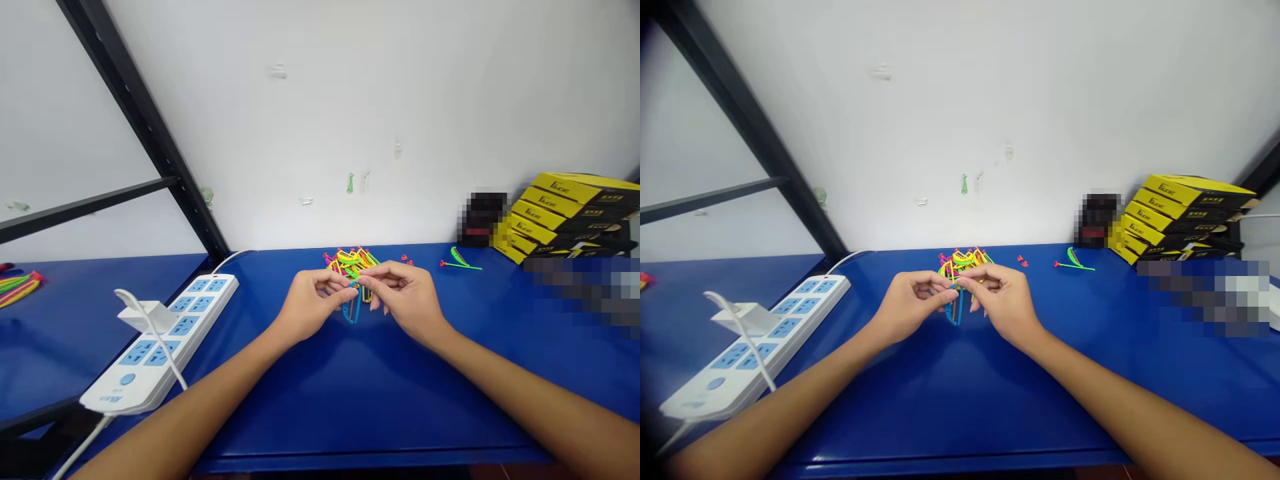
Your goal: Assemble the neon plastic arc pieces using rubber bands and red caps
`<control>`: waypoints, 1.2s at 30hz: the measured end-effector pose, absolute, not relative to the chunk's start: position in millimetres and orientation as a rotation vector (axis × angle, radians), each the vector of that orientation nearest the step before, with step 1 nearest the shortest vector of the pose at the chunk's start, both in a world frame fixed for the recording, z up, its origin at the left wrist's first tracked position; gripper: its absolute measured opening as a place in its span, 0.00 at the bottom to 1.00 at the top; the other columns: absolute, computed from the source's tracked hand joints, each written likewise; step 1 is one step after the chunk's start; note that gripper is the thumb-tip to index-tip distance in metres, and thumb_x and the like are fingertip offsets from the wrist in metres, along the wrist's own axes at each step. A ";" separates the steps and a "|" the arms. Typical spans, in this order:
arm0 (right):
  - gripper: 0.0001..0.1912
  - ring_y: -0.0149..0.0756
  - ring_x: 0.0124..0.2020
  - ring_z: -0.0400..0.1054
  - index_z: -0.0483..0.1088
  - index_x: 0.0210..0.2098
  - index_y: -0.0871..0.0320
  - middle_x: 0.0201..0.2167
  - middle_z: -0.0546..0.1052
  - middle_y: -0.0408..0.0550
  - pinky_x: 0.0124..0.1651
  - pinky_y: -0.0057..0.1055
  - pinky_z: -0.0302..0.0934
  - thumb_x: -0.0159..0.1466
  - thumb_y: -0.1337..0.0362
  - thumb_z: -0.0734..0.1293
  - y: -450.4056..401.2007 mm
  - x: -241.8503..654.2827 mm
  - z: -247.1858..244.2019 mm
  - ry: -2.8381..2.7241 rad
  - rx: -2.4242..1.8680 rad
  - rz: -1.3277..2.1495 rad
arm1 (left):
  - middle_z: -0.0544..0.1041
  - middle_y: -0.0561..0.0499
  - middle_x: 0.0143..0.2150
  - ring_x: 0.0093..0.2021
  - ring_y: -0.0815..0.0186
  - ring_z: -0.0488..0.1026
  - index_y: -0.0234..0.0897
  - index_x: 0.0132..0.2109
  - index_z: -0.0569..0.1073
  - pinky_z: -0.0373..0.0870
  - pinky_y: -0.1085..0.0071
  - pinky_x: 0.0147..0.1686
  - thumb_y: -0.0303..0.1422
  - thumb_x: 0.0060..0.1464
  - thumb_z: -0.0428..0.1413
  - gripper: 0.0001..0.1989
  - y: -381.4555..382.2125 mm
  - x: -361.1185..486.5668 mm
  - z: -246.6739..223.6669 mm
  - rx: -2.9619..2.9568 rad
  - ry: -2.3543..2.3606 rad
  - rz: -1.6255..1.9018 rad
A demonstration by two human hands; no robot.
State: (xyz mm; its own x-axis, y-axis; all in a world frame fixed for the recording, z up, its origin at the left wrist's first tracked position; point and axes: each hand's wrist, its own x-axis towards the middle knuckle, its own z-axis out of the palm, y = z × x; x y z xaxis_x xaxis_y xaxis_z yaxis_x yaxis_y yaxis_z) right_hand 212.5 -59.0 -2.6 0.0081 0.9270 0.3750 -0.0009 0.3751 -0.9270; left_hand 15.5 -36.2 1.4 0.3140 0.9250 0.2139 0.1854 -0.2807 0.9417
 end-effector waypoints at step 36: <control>0.11 0.36 0.20 0.74 0.84 0.42 0.55 0.25 0.82 0.46 0.25 0.34 0.68 0.66 0.56 0.76 -69.7 206.5 -8.8 -1.473 -0.951 0.646 | 0.83 0.48 0.31 0.29 0.64 0.79 0.33 0.38 0.83 0.79 0.70 0.31 0.42 0.50 0.72 0.16 -42.0 16.1 9.5 1.610 1.023 1.065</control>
